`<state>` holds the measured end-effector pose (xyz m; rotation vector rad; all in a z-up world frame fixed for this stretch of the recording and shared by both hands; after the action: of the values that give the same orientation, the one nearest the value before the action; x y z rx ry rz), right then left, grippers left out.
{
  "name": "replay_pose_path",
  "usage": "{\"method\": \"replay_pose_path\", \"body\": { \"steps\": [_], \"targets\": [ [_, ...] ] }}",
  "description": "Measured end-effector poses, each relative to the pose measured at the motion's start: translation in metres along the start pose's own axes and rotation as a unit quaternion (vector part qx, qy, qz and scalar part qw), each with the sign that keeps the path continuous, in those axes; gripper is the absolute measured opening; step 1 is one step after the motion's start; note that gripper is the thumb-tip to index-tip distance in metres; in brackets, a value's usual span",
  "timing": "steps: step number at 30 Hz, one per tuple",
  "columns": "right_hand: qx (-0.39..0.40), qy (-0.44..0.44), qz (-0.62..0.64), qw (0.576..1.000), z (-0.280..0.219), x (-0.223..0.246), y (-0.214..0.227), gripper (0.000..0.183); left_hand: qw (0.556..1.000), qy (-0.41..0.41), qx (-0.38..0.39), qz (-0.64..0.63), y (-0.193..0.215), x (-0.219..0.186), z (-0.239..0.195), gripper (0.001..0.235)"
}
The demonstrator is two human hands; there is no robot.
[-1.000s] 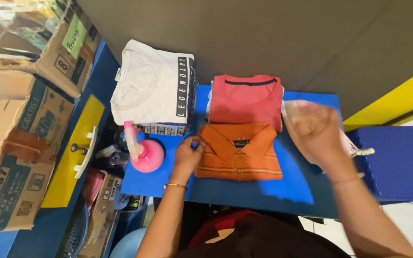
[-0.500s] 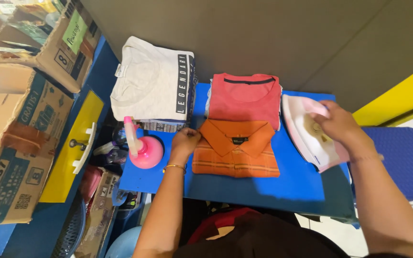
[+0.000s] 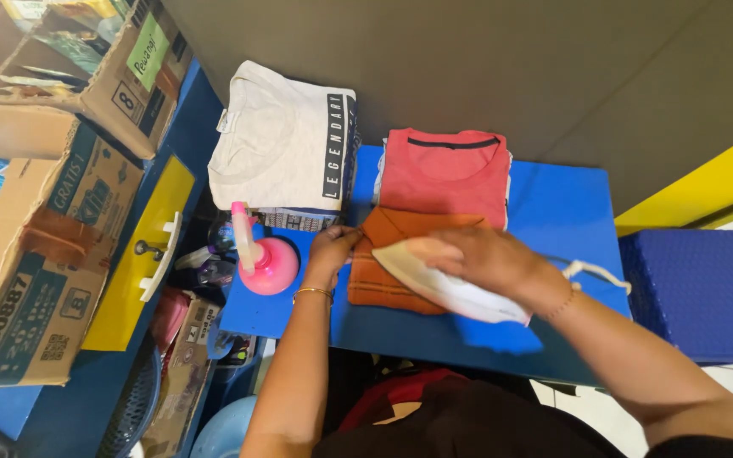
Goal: Folding various shirts and ironing a black garment on a workspace table
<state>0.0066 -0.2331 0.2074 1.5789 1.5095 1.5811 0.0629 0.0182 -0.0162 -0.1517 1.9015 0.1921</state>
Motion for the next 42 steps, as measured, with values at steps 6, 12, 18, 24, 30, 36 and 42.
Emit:
{"method": "replay_pose_path", "body": {
  "steps": [6,12,18,24,30,36,42],
  "targets": [
    [0.001,-0.029,-0.07,0.997,0.054,-0.009,-0.005,0.054,1.0,0.02,-0.005,-0.014,-0.003,-0.005,-0.003,0.025],
    [0.052,0.009,-0.016,0.998,0.02,0.017,0.022,0.05,0.998,-0.003,-0.044,0.035,0.001,0.029,0.029,0.019],
    [0.045,-0.105,0.039,0.993,-0.048,-0.012,0.041,0.053,0.994,-0.05,-0.069,0.064,-0.002,0.013,0.015,0.019],
    [-0.037,-0.284,-0.01,0.958,-0.079,-0.142,0.029,0.055,0.994,-0.043,-0.027,0.097,-0.003,-0.032,-0.043,0.015],
    [-0.048,-0.386,0.078,0.918,-0.08,-0.131,0.06,0.056,0.99,-0.034,0.004,0.135,-0.007,-0.071,-0.066,0.032],
    [-0.055,-0.346,0.031,0.936,-0.027,-0.151,0.059,0.05,0.973,-0.066,-0.009,0.223,-0.023,-0.043,-0.034,0.044],
    [-0.101,-0.327,-0.025,0.939,-0.012,-0.132,0.06,0.062,0.923,-0.057,-0.017,0.38,-0.023,-0.081,-0.067,0.062]
  ]
}}
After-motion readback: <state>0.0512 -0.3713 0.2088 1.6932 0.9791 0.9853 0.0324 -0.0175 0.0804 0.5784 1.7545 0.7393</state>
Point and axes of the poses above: each hand's wrist, its own z-axis towards the middle knuckle, its own y-axis out of the back of the hand, x = y × z, the point moved 3 cm from there along z, towards the middle knuckle, and after that the axes turned 4 degrees about -y, right-handed, at the moved point
